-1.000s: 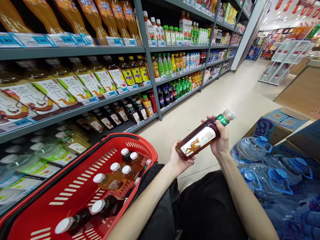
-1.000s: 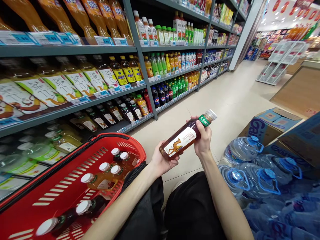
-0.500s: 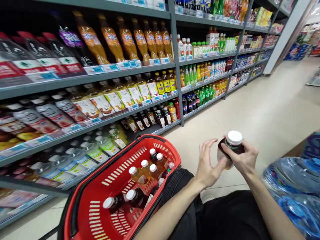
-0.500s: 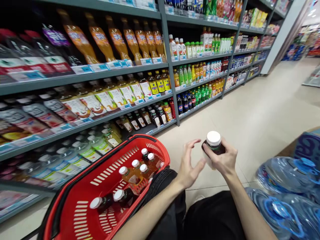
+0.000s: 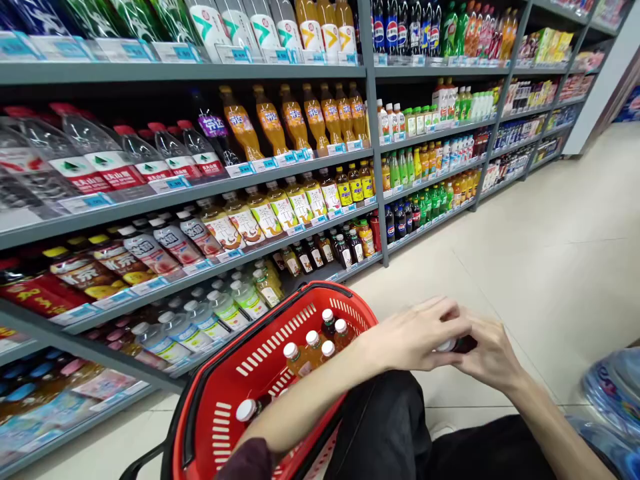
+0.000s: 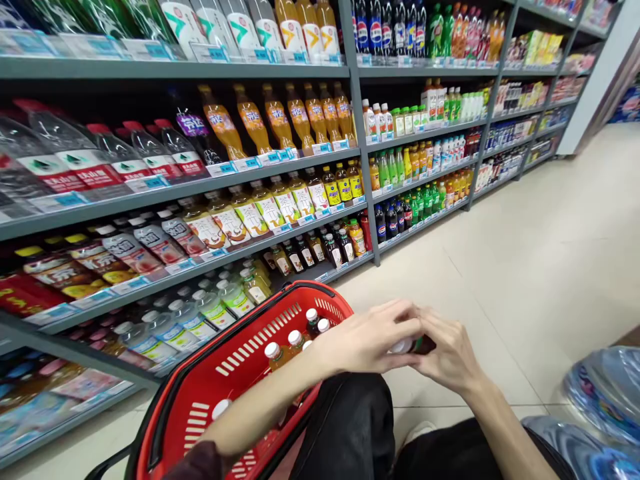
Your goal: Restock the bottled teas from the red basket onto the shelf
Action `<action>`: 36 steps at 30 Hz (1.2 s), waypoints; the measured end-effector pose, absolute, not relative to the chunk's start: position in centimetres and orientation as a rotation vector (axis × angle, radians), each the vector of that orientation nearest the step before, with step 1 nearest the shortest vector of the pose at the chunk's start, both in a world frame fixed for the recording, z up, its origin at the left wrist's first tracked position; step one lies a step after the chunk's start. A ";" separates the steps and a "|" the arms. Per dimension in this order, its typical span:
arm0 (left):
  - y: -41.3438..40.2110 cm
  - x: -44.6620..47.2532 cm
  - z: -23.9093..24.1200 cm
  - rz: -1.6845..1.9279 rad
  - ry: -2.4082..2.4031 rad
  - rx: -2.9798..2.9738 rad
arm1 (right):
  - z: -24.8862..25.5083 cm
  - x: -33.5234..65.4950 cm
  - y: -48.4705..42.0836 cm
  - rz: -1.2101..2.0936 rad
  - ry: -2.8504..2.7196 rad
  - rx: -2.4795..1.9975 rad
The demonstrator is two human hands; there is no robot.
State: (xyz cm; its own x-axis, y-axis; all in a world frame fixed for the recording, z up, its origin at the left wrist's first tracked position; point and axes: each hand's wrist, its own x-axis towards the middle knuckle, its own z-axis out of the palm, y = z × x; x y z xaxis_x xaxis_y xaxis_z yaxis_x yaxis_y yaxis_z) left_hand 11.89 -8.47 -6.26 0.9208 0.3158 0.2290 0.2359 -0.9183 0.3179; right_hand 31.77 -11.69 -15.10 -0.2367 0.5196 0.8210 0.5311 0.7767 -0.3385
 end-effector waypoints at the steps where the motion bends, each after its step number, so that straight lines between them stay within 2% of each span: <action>1: -8.3 11.2 -6.1 0.358 0.357 2.806 | -15.1 31.6 -11.8 0.015 -1.912 -0.817; 10: -6.8 9.5 -8.0 -0.008 0.050 2.864 | -15.7 28.8 -13.3 0.460 -2.119 -0.984; 18: -6.6 8.8 -6.9 -0.207 0.233 2.753 | -14.6 26.3 -14.2 0.789 -2.060 -1.105; 23: -5.5 9.8 -4.9 -0.261 0.229 2.738 | -14.7 26.6 -13.6 0.720 -2.030 -1.173; 30: 0.6 9.7 -4.3 -0.019 0.429 2.697 | -17.6 29.7 -11.6 0.296 -1.990 -1.384; 36: 6.3 7.2 -5.7 0.210 0.788 2.742 | -19.4 31.1 -11.4 0.310 -2.110 -1.530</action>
State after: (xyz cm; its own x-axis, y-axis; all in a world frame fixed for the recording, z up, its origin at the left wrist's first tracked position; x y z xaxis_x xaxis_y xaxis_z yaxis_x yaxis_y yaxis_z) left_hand 7.16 6.32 -5.66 0.8406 0.5382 0.0613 0.4975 -0.8119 0.3055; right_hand 31.09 -11.38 -19.44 -0.2342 0.9344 0.2686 0.8177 0.3387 -0.4654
